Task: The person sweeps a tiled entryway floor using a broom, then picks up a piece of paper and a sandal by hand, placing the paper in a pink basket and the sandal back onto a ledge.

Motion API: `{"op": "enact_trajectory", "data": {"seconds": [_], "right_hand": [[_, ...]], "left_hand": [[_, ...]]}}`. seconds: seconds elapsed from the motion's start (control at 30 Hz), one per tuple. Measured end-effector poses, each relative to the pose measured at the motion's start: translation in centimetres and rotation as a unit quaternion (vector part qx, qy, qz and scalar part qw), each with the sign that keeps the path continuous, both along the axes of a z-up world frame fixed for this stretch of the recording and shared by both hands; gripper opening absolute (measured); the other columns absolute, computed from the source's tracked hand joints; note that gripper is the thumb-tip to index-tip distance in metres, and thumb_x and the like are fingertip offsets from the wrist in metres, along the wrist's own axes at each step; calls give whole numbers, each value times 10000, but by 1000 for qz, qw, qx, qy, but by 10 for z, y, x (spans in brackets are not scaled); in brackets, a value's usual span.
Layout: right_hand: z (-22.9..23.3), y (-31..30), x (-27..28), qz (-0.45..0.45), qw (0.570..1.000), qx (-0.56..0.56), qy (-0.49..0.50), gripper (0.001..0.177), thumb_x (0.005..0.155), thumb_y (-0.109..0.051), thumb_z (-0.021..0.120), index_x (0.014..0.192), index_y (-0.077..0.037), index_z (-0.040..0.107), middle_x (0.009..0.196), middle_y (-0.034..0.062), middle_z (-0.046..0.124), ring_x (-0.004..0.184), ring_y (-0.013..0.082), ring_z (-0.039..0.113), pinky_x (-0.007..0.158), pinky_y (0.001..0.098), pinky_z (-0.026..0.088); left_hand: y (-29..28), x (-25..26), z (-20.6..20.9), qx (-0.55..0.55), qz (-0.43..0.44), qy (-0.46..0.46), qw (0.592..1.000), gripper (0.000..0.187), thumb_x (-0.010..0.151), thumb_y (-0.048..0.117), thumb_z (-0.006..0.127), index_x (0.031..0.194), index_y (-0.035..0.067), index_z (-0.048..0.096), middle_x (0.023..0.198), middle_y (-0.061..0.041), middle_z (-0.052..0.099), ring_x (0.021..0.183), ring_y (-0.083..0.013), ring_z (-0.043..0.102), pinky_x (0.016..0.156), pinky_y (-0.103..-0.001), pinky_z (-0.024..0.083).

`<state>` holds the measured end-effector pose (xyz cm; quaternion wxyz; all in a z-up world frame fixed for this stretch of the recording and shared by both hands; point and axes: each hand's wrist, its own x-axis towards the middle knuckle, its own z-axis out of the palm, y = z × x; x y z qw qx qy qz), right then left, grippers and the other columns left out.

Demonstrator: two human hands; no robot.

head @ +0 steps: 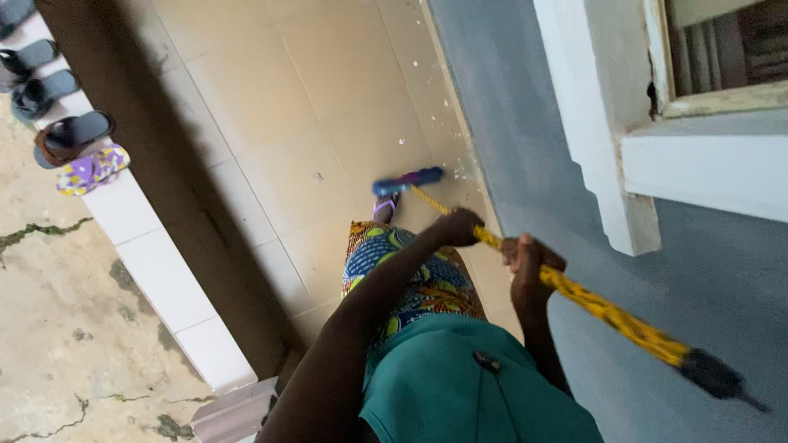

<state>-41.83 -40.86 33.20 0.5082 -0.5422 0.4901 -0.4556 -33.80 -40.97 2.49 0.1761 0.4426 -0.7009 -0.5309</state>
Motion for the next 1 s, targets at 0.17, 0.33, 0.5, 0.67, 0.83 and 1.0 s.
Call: {"op": "enact_trajectory", "data": {"seconds": [0.17,0.33,0.5,0.67,0.83,1.0], "right_hand": [[6,-26,1,-6,999,-46,-3,487,1077,-181,540,626,-24,444,568,45,444,508,144,465,555,325,421],[-31,-50,9,84,991,-108,-17,527,1173,-256,553,721,-12,437,676,78,473,653,192,486,809,426,521],[-55,-25,-37,11,997,-72,-3,493,1123,-254,543,689,-45,436,641,60,470,592,170,478,632,361,453],[-38,5,-72,-48,993,-57,-89,520,1114,-147,600,653,-83,368,610,17,381,563,139,391,626,381,417],[5,-12,-75,-47,998,-28,7,470,1113,-126,548,664,-38,442,644,78,499,611,188,512,666,394,467],[7,-25,-62,-32,999,-27,-10,453,1094,-184,561,679,-22,479,622,53,488,573,159,503,609,367,462]], "left_hand": [[-49,30,64,-60,176,-27,982,207,824,252,756,924,92,670,977,-142,723,994,-341,678,847,-502,566],[-74,42,100,-34,241,-83,966,299,826,260,754,985,58,601,1079,-173,630,1088,-376,621,830,-514,563],[-56,-24,23,-162,234,-20,958,289,799,230,761,932,38,590,1049,-206,629,1165,-448,550,819,-530,535],[-30,-94,-6,-44,59,-49,996,185,897,229,693,983,66,696,1002,-210,659,1044,-353,637,909,-471,547],[-40,-88,23,-21,-49,-17,998,285,895,390,695,913,111,749,953,-126,746,970,-324,704,913,-470,573],[-66,-42,58,-29,63,-49,996,282,851,380,727,924,108,741,980,-108,732,1015,-304,670,853,-487,553]]}}
